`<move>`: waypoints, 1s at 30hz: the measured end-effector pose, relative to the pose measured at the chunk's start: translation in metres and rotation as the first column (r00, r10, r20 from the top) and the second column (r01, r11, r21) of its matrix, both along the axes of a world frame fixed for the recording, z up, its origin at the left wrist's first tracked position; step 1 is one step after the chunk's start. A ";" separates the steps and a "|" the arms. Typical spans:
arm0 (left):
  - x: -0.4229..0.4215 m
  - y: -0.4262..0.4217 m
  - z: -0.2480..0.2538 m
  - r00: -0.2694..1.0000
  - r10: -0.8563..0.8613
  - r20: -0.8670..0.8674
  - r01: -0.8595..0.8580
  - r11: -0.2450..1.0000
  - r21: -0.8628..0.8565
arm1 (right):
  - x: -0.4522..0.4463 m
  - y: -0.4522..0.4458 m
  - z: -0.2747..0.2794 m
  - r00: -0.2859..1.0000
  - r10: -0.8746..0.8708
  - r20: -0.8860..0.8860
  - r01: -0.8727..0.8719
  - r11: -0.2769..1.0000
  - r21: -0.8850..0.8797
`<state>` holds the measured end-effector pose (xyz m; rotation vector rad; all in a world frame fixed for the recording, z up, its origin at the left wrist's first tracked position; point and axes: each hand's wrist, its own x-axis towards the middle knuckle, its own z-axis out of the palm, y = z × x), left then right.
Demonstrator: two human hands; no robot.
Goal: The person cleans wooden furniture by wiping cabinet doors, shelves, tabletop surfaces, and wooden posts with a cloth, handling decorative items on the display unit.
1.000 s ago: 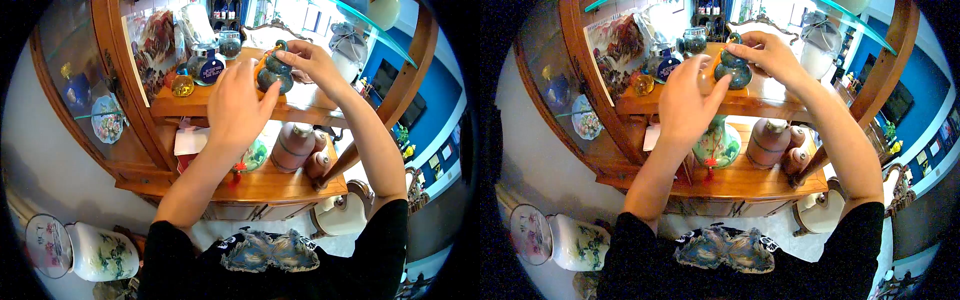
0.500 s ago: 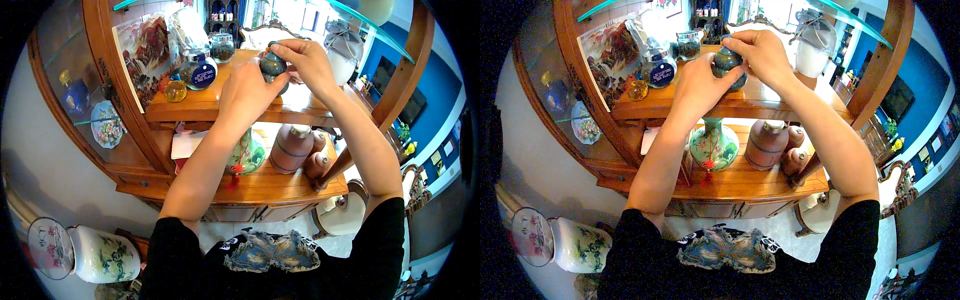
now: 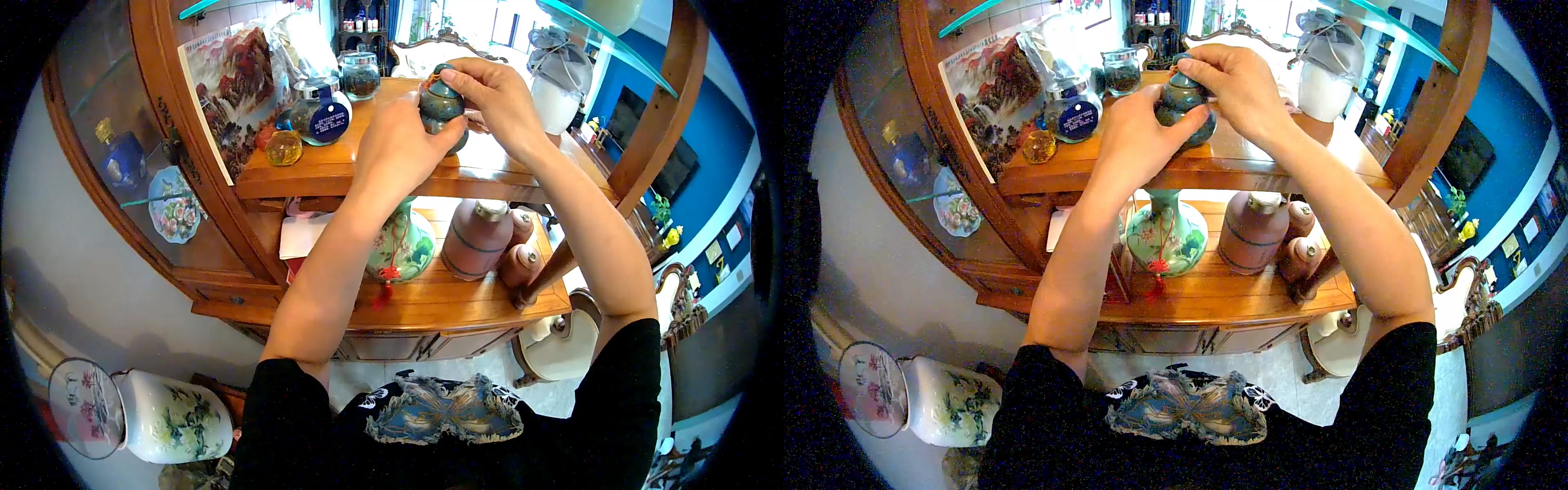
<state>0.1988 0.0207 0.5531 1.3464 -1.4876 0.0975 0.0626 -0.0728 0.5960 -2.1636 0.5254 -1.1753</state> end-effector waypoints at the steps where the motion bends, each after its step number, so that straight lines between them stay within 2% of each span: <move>1: 0.001 0.001 0.000 1.000 0.007 -0.008 -0.007 0.999 0.032 | 0.000 0.002 0.000 1.000 0.016 -0.002 -0.016 0.999 0.033; 5: 0.004 0.002 -0.001 1.000 -0.011 -0.010 0.011 0.999 0.031 | 0.002 0.000 -0.005 1.000 0.014 0.013 -0.014 1.000 0.016; 7: 0.005 0.002 -0.001 1.000 0.009 0.015 -0.009 1.000 0.020 | 0.008 -0.013 -0.016 0.992 0.060 0.107 -0.048 0.993 -0.105; 10: 0.005 0.004 -0.001 1.000 -0.002 -0.011 0.003 1.000 0.023 | 0.007 -0.005 -0.013 0.998 -0.013 0.053 0.017 0.996 -0.083; 14: 0.009 0.002 -0.003 0.998 -0.065 -0.016 0.065 0.998 -0.015 | 0.010 -0.014 -0.017 0.995 0.034 0.091 -0.023 0.992 -0.122; 16: 0.007 0.001 -0.004 0.999 -0.040 -0.019 0.040 0.999 -0.023 | 0.009 -0.010 -0.016 0.992 0.058 0.115 -0.057 0.998 -0.015; 17: 0.007 0.001 -0.004 0.999 -0.040 -0.019 0.039 0.999 -0.023 | 0.009 -0.010 -0.016 0.992 0.058 0.115 -0.057 0.998 -0.016; 30: 0.009 -0.001 -0.005 0.998 -0.054 -0.032 0.053 0.998 -0.032 | 0.015 -0.013 -0.023 0.992 -0.040 0.122 0.058 0.987 -0.147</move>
